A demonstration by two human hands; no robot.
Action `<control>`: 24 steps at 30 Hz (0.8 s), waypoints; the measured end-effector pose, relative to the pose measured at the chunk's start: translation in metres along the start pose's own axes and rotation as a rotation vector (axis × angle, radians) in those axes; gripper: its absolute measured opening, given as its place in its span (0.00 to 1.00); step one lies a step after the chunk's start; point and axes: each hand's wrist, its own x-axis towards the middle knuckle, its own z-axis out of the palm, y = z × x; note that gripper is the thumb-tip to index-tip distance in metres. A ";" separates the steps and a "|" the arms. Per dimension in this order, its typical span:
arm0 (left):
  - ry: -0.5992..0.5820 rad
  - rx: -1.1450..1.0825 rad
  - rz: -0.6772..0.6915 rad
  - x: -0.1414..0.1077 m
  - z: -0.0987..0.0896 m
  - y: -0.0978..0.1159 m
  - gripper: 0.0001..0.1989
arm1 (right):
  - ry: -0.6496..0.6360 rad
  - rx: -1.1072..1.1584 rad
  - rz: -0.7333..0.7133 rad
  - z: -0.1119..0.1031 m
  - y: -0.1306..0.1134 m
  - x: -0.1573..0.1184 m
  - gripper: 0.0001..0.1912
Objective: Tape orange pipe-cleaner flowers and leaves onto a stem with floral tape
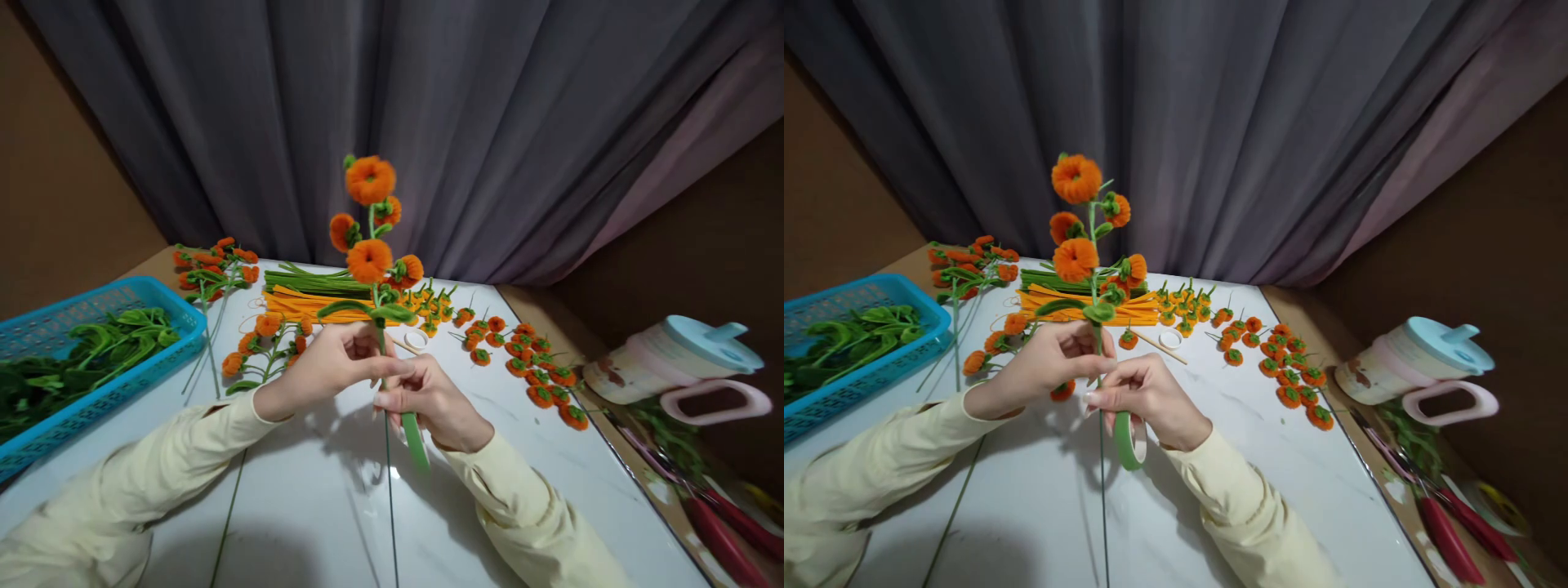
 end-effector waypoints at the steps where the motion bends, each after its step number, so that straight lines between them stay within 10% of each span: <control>1: 0.034 0.071 -0.019 0.001 0.000 0.001 0.13 | 0.050 -0.036 -0.017 0.000 -0.002 0.000 0.11; 6: 0.020 0.152 -0.051 0.000 -0.002 0.008 0.14 | 0.127 -0.091 -0.016 -0.001 -0.006 0.002 0.12; 16: -0.336 -0.286 0.038 -0.005 -0.009 -0.005 0.18 | -0.388 0.451 0.145 0.003 0.025 0.009 0.18; 24: -0.053 -0.022 -0.124 0.002 -0.005 0.003 0.15 | -0.110 0.247 0.047 -0.004 0.012 0.007 0.12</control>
